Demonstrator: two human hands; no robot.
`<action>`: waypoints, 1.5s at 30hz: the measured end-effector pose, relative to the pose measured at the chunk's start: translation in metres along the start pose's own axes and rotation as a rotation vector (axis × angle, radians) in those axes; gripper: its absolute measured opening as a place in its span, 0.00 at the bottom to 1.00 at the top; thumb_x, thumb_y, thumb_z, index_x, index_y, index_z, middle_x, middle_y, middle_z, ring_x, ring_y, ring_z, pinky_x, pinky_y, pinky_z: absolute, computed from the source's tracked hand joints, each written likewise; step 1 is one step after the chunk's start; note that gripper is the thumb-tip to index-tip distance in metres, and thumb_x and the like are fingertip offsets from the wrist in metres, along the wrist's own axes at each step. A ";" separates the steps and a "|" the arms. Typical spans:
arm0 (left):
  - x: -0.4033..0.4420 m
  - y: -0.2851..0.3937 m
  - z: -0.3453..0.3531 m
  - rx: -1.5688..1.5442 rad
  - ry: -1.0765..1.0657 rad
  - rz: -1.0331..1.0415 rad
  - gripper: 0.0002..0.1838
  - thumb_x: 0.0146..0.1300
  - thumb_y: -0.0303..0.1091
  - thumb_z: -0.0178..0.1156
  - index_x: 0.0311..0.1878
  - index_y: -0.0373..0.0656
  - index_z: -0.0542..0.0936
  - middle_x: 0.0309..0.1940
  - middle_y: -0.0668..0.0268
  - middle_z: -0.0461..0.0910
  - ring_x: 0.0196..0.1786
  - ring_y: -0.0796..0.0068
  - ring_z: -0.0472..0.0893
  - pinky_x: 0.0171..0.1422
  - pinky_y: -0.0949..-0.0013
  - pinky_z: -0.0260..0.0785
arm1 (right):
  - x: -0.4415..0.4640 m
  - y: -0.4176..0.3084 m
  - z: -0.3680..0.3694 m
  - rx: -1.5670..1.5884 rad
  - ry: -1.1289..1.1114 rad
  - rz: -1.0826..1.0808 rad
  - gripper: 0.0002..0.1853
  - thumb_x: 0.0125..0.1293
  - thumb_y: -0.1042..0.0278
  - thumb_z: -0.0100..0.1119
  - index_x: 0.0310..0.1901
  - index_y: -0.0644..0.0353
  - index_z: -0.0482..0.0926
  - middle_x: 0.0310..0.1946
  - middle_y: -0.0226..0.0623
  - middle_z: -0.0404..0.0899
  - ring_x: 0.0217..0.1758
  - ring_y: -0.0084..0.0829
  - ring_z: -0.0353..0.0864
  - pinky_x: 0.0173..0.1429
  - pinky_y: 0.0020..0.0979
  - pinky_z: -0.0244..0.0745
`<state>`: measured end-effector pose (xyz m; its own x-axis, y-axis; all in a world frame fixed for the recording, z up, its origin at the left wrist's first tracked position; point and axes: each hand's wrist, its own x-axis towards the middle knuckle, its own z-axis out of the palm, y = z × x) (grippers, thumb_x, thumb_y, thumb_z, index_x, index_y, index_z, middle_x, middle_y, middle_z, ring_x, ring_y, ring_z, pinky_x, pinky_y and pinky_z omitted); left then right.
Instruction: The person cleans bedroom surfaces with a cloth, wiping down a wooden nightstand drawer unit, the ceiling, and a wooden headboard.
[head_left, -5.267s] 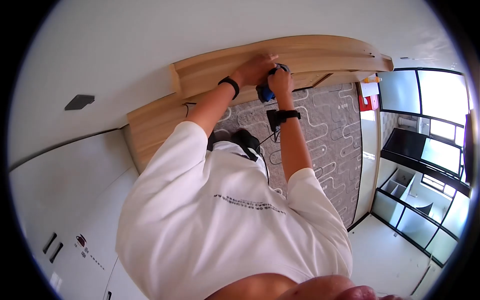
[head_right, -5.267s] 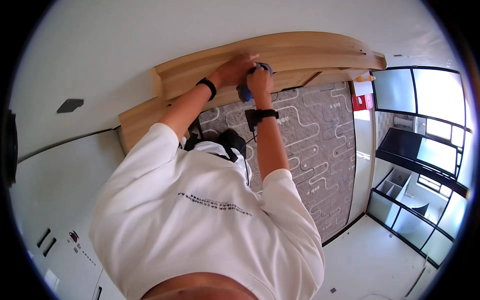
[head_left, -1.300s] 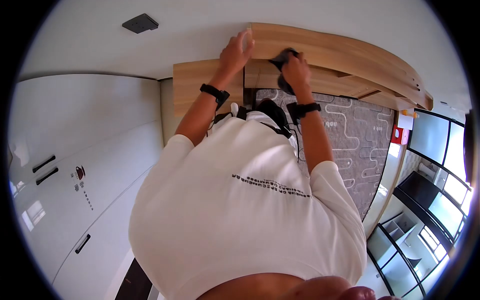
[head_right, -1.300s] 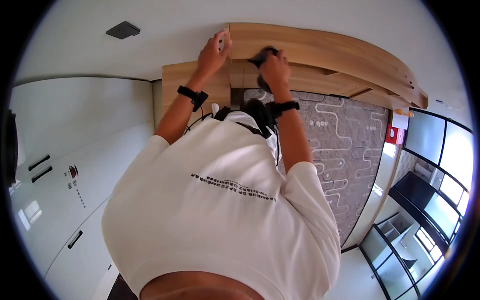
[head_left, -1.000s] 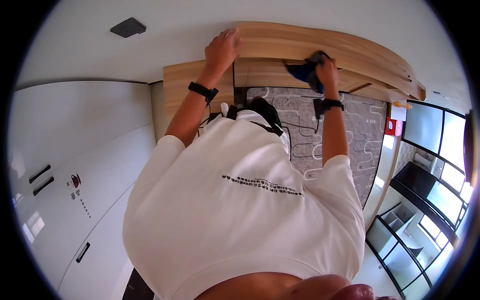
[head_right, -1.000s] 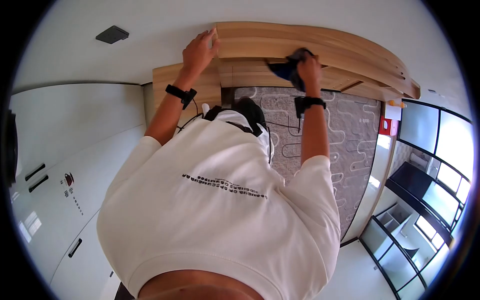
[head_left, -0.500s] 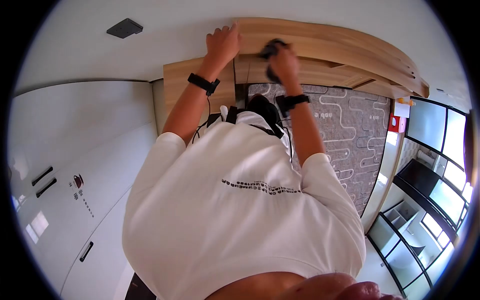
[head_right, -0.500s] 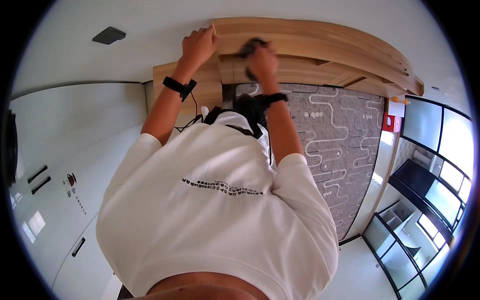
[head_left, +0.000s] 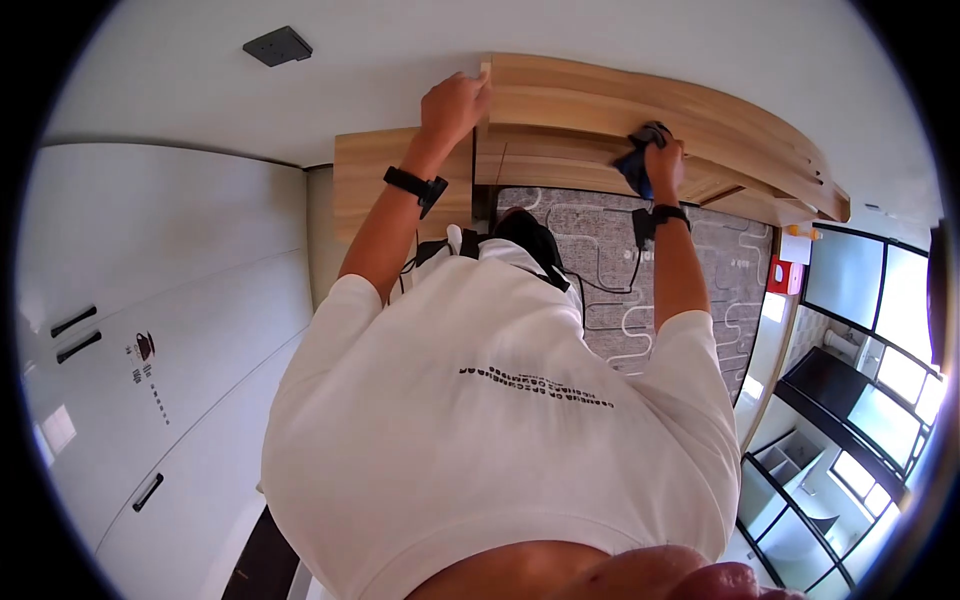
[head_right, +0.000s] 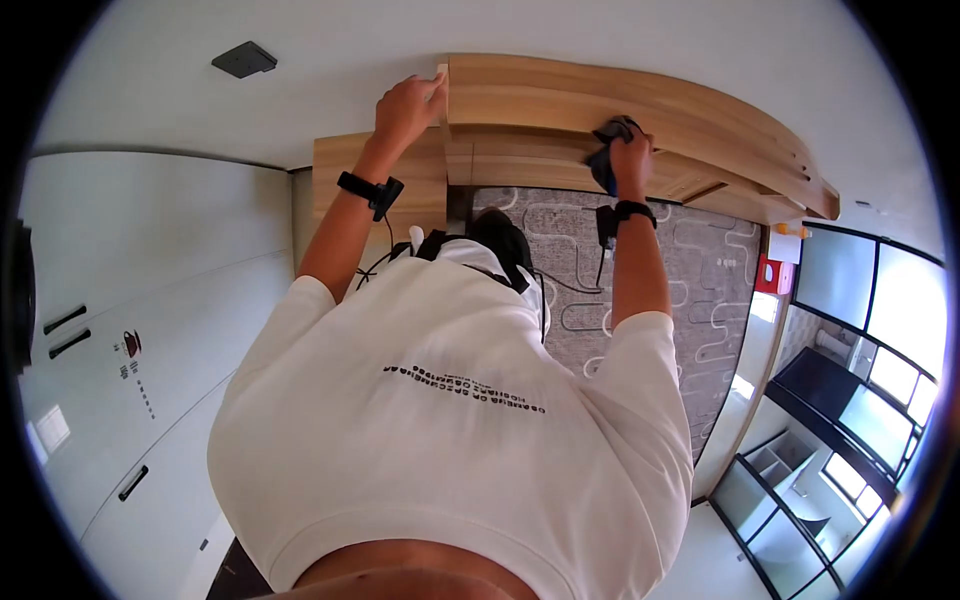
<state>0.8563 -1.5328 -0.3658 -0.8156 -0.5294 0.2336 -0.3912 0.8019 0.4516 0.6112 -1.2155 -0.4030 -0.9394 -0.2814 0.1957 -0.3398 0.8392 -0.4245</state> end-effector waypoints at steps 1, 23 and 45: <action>0.001 0.002 -0.002 -0.060 -0.036 -0.039 0.18 0.70 0.49 0.52 0.52 0.53 0.84 0.33 0.60 0.80 0.36 0.57 0.82 0.39 0.55 0.75 | 0.001 -0.001 0.003 0.001 0.001 -0.012 0.23 0.56 0.61 0.57 0.55 0.51 0.81 0.51 0.49 0.78 0.51 0.56 0.79 0.55 0.49 0.76; -0.047 0.018 0.010 -0.173 0.067 0.083 0.18 0.67 0.38 0.57 0.60 0.51 0.78 0.33 0.64 0.79 0.30 0.64 0.78 0.38 0.62 0.74 | -0.133 -0.111 0.116 0.293 -0.251 -0.324 0.34 0.51 0.75 0.60 0.64 0.53 0.69 0.57 0.56 0.70 0.57 0.61 0.73 0.54 0.52 0.75; -0.045 0.088 0.223 -0.478 -0.490 0.088 0.34 0.55 0.33 0.63 0.64 0.28 0.68 0.61 0.39 0.70 0.64 0.43 0.70 0.68 0.51 0.62 | -0.057 0.005 0.161 0.363 0.007 -0.338 0.23 0.61 0.57 0.61 0.54 0.63 0.77 0.55 0.53 0.76 0.58 0.55 0.73 0.63 0.48 0.68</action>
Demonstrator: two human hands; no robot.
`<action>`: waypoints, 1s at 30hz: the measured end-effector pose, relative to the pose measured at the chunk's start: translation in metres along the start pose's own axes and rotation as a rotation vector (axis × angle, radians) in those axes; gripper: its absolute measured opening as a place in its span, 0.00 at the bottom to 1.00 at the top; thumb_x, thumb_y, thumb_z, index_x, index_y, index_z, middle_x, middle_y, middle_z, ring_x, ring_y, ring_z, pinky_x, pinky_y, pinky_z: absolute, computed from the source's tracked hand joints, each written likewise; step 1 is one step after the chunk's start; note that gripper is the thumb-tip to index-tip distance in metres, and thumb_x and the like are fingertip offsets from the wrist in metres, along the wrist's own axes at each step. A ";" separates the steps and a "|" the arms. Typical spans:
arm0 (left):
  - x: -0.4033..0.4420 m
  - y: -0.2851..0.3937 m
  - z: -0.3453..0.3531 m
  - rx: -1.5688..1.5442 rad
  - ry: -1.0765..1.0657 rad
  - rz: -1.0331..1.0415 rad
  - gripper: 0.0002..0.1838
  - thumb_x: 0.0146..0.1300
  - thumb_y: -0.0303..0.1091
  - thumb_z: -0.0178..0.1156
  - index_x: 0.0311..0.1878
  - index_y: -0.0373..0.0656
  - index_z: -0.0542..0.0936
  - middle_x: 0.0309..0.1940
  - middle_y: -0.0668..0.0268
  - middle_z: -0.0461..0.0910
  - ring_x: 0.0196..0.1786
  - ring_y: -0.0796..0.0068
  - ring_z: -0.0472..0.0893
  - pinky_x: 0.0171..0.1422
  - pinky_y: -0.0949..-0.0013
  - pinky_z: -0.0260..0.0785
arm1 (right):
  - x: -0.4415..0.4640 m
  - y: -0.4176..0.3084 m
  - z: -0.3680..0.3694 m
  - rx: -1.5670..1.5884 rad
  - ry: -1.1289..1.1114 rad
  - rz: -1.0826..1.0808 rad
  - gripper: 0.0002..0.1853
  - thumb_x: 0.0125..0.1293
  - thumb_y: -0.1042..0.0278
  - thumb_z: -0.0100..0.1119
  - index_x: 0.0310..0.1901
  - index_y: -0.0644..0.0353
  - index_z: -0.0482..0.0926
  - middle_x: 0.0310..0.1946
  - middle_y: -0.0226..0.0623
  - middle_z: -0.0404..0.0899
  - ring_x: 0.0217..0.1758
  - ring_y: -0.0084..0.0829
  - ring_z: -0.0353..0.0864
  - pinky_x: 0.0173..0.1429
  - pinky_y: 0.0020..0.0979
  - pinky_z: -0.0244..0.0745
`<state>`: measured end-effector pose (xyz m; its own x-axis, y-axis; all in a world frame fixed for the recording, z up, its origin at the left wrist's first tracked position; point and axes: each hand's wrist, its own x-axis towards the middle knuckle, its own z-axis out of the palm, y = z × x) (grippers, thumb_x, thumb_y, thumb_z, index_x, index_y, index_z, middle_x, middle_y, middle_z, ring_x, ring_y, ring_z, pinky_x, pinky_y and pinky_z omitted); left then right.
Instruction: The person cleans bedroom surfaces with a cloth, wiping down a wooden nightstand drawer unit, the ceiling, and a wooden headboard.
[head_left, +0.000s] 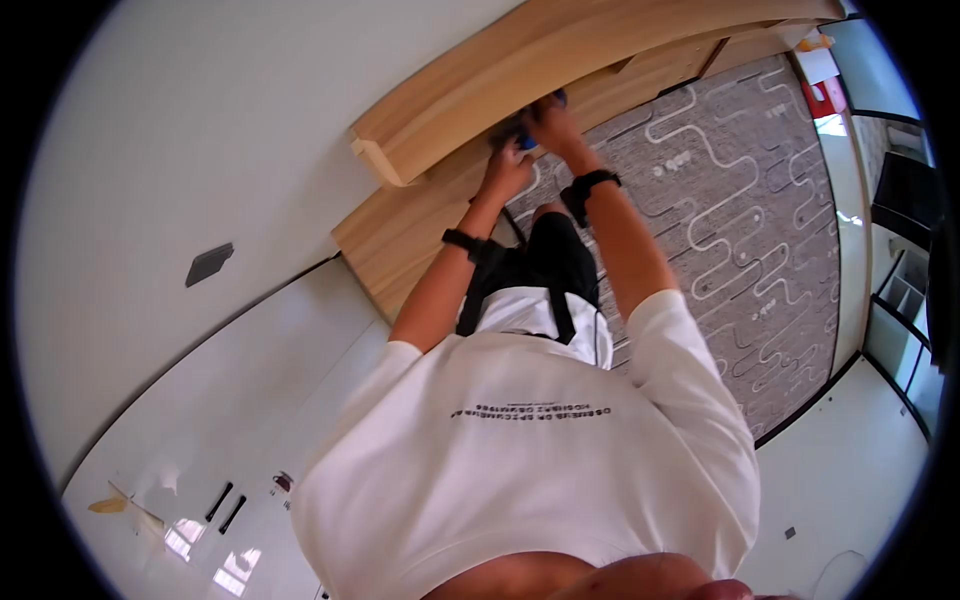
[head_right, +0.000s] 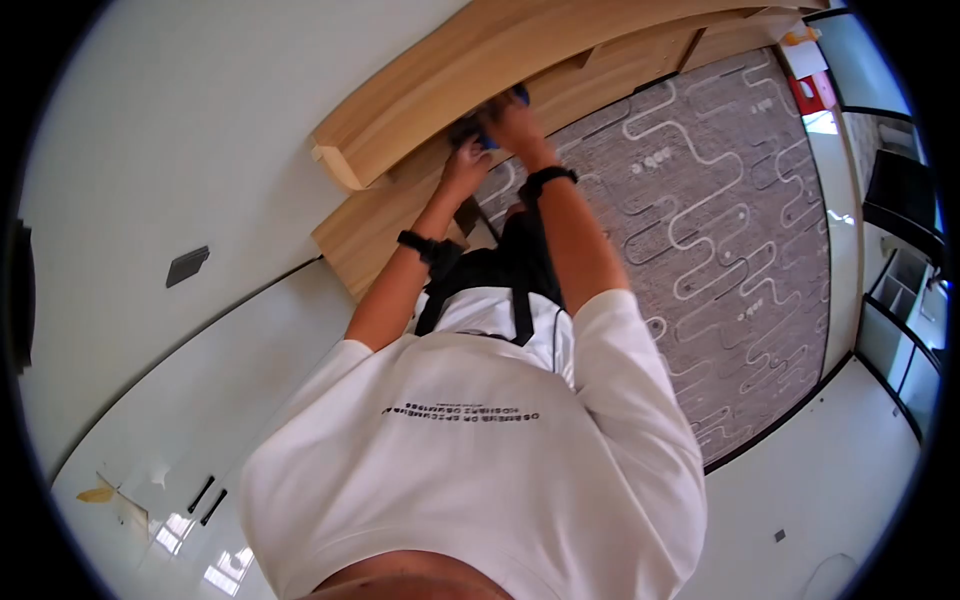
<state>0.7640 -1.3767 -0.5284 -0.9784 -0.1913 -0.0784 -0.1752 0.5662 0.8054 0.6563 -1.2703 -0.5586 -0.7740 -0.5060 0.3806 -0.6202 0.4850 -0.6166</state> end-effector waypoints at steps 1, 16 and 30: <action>-0.006 0.008 -0.004 0.295 0.134 0.213 0.35 0.52 0.32 0.65 0.63 0.28 0.68 0.64 0.36 0.65 0.67 0.38 0.65 0.71 0.46 0.57 | -0.011 0.015 0.023 -0.003 0.077 -0.128 0.26 0.62 0.57 0.61 0.58 0.63 0.74 0.58 0.55 0.73 0.60 0.56 0.72 0.63 0.48 0.68; 0.065 0.015 0.029 0.411 0.023 0.332 0.26 0.50 0.25 0.58 0.56 0.31 0.75 0.60 0.39 0.69 0.64 0.36 0.67 0.66 0.46 0.62 | 0.039 0.006 -0.064 -0.345 -0.331 0.337 0.22 0.65 0.51 0.52 0.55 0.53 0.78 0.52 0.46 0.80 0.57 0.50 0.78 0.58 0.47 0.75; 0.142 0.033 0.078 0.235 0.076 0.252 0.17 0.67 0.39 0.52 0.53 0.39 0.76 0.48 0.48 0.80 0.53 0.48 0.78 0.59 0.52 0.68 | 0.068 0.101 -0.074 -0.443 -0.212 0.123 0.25 0.56 0.55 0.62 0.55 0.54 0.79 0.55 0.45 0.79 0.61 0.50 0.74 0.65 0.47 0.66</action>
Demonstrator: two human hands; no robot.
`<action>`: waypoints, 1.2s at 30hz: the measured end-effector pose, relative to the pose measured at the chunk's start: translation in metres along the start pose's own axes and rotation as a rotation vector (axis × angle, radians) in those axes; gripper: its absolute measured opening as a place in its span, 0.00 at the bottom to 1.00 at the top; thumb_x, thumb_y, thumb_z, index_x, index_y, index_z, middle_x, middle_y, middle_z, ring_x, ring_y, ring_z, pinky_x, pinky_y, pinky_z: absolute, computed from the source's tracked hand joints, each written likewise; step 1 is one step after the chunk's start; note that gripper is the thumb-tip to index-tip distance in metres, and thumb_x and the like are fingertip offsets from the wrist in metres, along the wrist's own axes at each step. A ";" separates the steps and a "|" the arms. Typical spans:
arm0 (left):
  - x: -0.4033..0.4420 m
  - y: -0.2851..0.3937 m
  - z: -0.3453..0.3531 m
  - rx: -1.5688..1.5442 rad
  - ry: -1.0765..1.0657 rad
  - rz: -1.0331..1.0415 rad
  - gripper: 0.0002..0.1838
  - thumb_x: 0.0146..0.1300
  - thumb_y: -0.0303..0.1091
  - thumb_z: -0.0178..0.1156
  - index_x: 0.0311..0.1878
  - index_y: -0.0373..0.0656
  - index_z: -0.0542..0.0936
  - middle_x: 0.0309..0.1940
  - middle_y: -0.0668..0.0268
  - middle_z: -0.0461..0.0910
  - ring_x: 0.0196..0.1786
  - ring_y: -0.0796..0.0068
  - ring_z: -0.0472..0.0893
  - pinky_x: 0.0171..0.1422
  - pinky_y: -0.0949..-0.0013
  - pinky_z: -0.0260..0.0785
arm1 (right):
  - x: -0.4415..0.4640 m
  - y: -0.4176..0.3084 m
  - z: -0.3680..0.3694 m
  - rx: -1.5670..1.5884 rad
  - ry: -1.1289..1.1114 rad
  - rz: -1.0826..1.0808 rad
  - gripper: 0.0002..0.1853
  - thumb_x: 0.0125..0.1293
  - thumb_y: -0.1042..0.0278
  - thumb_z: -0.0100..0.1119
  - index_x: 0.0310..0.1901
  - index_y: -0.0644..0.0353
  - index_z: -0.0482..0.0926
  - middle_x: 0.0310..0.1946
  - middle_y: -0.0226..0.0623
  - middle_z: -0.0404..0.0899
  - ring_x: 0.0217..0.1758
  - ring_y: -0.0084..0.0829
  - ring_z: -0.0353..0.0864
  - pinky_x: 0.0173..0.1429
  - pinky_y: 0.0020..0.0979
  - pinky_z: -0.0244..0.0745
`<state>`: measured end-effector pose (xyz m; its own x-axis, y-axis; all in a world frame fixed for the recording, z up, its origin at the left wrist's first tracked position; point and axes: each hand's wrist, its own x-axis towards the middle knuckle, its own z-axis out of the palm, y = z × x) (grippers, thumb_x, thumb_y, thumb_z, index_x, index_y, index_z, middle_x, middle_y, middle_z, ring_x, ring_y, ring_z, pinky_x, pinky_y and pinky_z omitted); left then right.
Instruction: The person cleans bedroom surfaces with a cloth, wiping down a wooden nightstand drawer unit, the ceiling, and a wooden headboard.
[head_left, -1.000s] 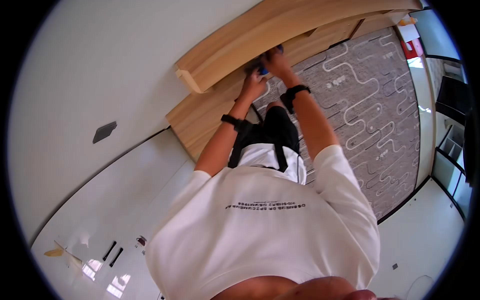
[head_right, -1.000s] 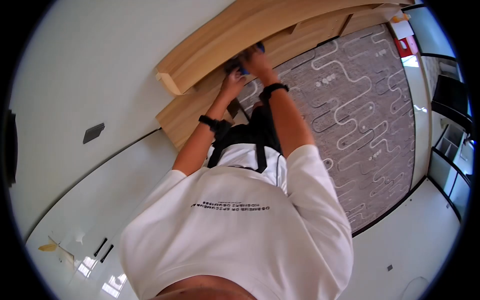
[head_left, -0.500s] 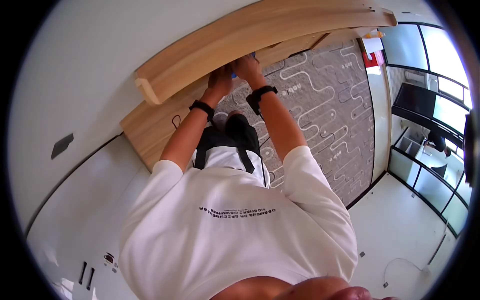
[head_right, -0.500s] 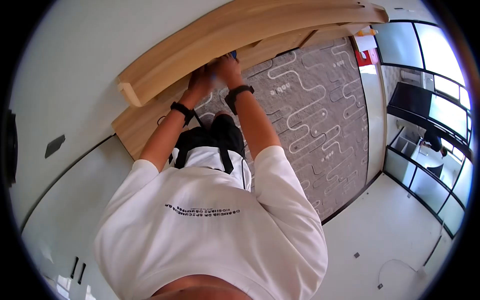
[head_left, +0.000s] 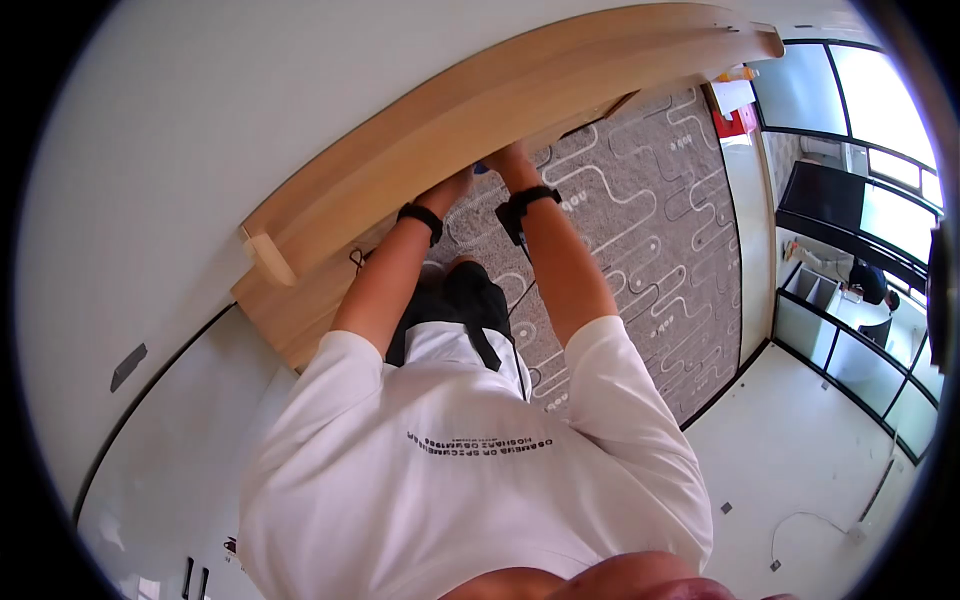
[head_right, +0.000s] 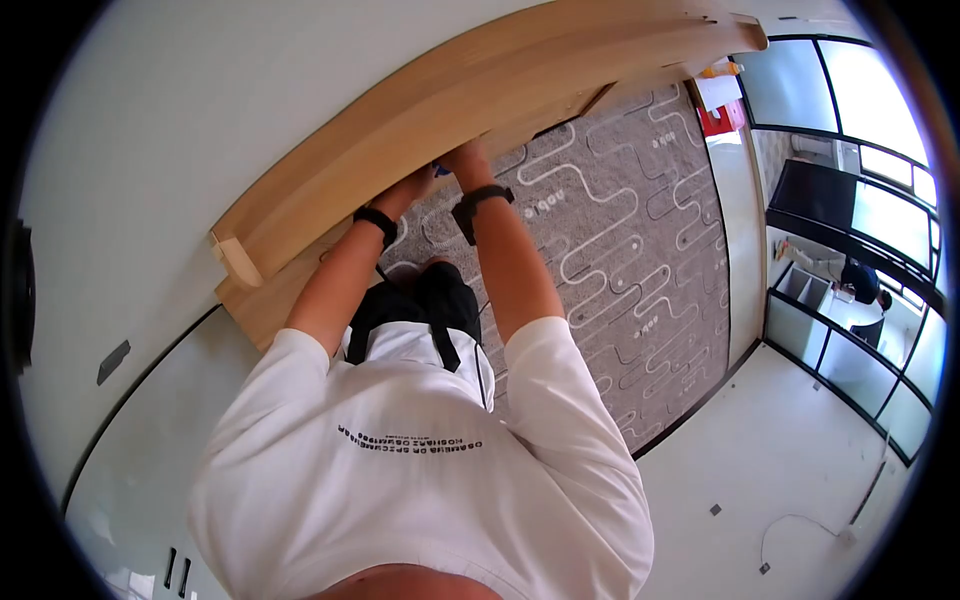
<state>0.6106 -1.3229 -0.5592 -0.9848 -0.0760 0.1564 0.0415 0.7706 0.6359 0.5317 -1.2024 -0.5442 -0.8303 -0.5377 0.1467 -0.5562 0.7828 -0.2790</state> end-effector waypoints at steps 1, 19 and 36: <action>0.004 0.003 -0.002 0.008 0.001 -0.002 0.17 0.67 0.39 0.52 0.53 0.39 0.76 0.48 0.48 0.80 0.53 0.48 0.78 0.59 0.52 0.68 | 0.001 0.005 0.006 0.007 0.002 -0.003 0.25 0.56 0.55 0.62 0.55 0.54 0.79 0.55 0.45 0.79 0.61 0.50 0.74 0.65 0.47 0.66; -0.039 -0.010 -0.014 0.207 -0.133 0.108 0.21 0.61 0.27 0.53 0.58 0.34 0.72 0.52 0.45 0.77 0.55 0.45 0.77 0.60 0.52 0.68 | -0.016 -0.025 0.021 0.261 -0.021 0.281 0.24 0.55 0.58 0.61 0.55 0.51 0.80 0.55 0.40 0.80 0.62 0.47 0.75 0.63 0.51 0.67; -0.151 -0.018 -0.102 0.329 -0.003 0.176 0.33 0.56 0.18 0.56 0.67 0.27 0.62 0.60 0.38 0.67 0.63 0.38 0.68 0.67 0.50 0.62 | -0.093 -0.161 -0.003 0.371 0.004 0.201 0.24 0.62 0.60 0.54 0.60 0.57 0.71 0.62 0.42 0.73 0.63 0.45 0.73 0.59 0.45 0.75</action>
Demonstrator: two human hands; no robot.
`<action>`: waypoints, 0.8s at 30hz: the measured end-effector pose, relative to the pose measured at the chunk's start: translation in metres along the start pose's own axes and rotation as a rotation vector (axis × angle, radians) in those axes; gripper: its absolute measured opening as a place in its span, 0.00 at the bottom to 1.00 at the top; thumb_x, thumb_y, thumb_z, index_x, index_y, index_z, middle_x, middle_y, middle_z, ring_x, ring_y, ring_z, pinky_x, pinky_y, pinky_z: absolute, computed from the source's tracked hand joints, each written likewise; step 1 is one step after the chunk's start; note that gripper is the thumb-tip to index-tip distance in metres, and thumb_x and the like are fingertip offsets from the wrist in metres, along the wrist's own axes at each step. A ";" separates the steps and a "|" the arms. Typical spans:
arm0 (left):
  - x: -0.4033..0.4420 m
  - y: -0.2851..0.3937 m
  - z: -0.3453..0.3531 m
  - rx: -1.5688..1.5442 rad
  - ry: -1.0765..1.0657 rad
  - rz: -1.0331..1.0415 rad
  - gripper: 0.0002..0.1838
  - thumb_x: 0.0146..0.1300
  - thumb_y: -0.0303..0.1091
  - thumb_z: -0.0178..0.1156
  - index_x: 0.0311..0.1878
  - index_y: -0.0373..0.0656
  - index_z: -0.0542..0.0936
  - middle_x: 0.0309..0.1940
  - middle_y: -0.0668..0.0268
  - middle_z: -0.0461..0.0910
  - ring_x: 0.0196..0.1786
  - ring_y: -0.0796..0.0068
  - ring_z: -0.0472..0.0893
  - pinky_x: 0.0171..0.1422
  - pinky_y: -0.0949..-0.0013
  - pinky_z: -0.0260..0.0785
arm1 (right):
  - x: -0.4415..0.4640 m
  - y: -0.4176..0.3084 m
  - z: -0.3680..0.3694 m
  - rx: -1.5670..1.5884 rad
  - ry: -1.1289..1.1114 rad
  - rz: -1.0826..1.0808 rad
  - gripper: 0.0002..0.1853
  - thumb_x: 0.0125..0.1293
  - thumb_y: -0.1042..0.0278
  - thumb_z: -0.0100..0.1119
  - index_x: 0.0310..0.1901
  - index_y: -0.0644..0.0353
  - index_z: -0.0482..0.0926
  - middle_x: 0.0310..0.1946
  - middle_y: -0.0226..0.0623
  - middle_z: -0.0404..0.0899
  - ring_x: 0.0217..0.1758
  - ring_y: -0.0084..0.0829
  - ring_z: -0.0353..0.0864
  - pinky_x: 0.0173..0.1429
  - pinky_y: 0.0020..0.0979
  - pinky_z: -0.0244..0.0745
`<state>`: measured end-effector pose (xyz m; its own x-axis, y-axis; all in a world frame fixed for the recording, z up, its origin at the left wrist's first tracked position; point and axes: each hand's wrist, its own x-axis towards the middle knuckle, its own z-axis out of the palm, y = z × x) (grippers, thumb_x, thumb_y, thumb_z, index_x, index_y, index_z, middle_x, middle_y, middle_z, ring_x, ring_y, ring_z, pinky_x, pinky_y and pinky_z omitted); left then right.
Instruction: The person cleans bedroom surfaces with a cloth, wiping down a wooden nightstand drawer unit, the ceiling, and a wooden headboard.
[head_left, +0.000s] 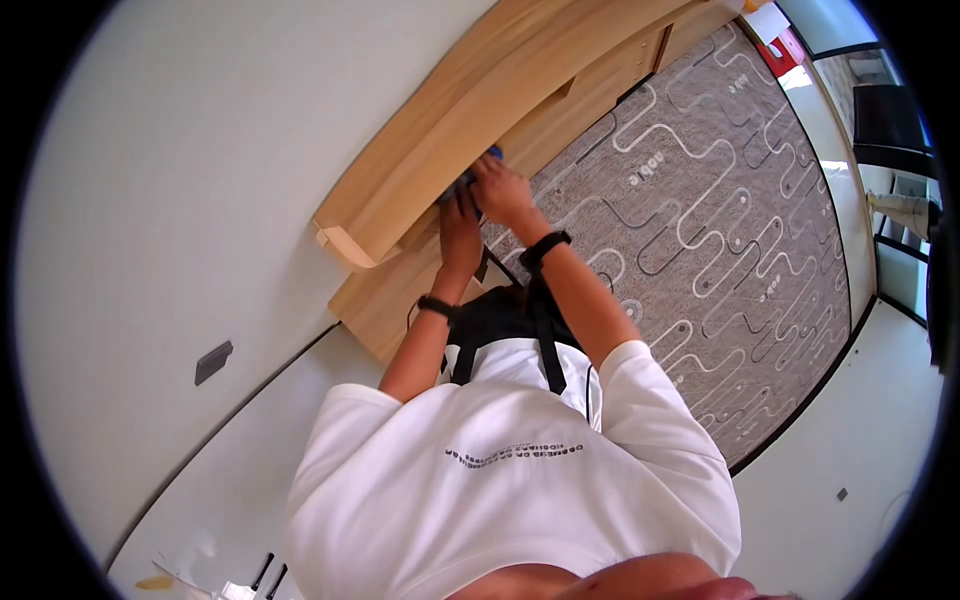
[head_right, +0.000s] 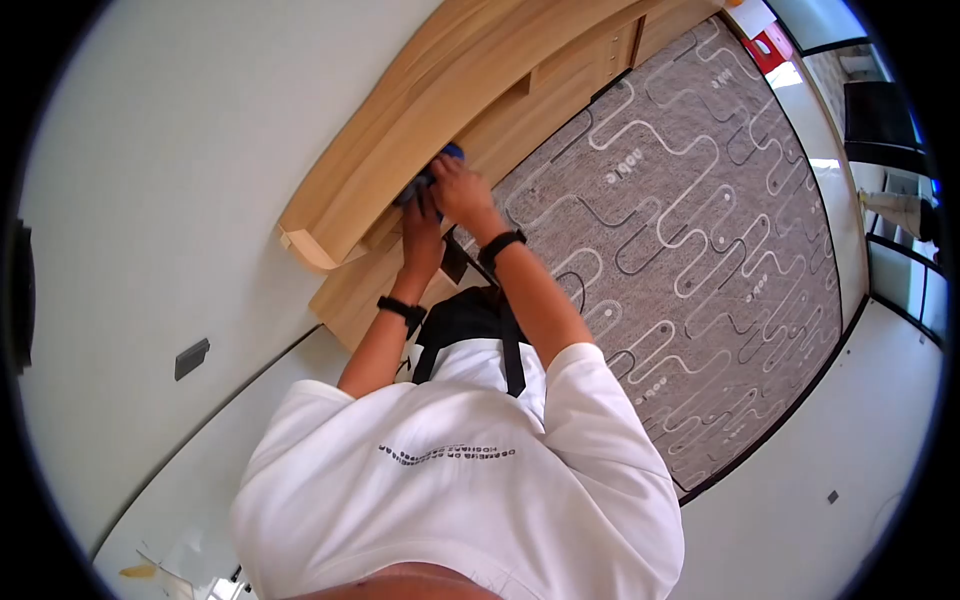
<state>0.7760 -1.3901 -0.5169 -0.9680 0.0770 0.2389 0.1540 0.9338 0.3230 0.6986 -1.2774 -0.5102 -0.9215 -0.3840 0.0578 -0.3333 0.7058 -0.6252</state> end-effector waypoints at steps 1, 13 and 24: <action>0.009 -0.001 0.010 -0.078 -0.005 -0.011 0.35 0.53 0.17 0.56 0.68 0.27 0.61 0.61 0.37 0.66 0.63 0.36 0.67 0.68 0.48 0.59 | 0.005 0.004 -0.005 -0.019 -0.001 0.036 0.24 0.64 0.60 0.53 0.61 0.56 0.70 0.63 0.42 0.72 0.64 0.44 0.73 0.58 0.46 0.75; 0.011 -0.011 -0.015 0.054 -0.151 -0.116 0.31 0.50 0.20 0.59 0.62 0.30 0.68 0.57 0.40 0.68 0.61 0.41 0.71 0.58 0.51 0.72 | 0.028 0.040 0.074 -0.154 0.172 -0.400 0.19 0.63 0.62 0.54 0.52 0.61 0.77 0.52 0.45 0.79 0.54 0.50 0.78 0.55 0.49 0.75; -0.128 -0.039 -0.054 0.044 -0.664 -0.343 0.20 0.51 0.31 0.62 0.49 0.36 0.80 0.46 0.47 0.80 0.47 0.48 0.82 0.52 0.53 0.75 | -0.096 -0.076 0.060 0.032 -0.642 -0.100 0.25 0.63 0.67 0.49 0.63 0.54 0.70 0.53 0.56 0.77 0.54 0.58 0.77 0.55 0.51 0.74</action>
<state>0.9045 -1.4554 -0.5109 -0.8785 -0.0392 -0.4760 -0.1727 0.9553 0.2399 0.8244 -1.3300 -0.5152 -0.5806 -0.7336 -0.3533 -0.3964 0.6336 -0.6644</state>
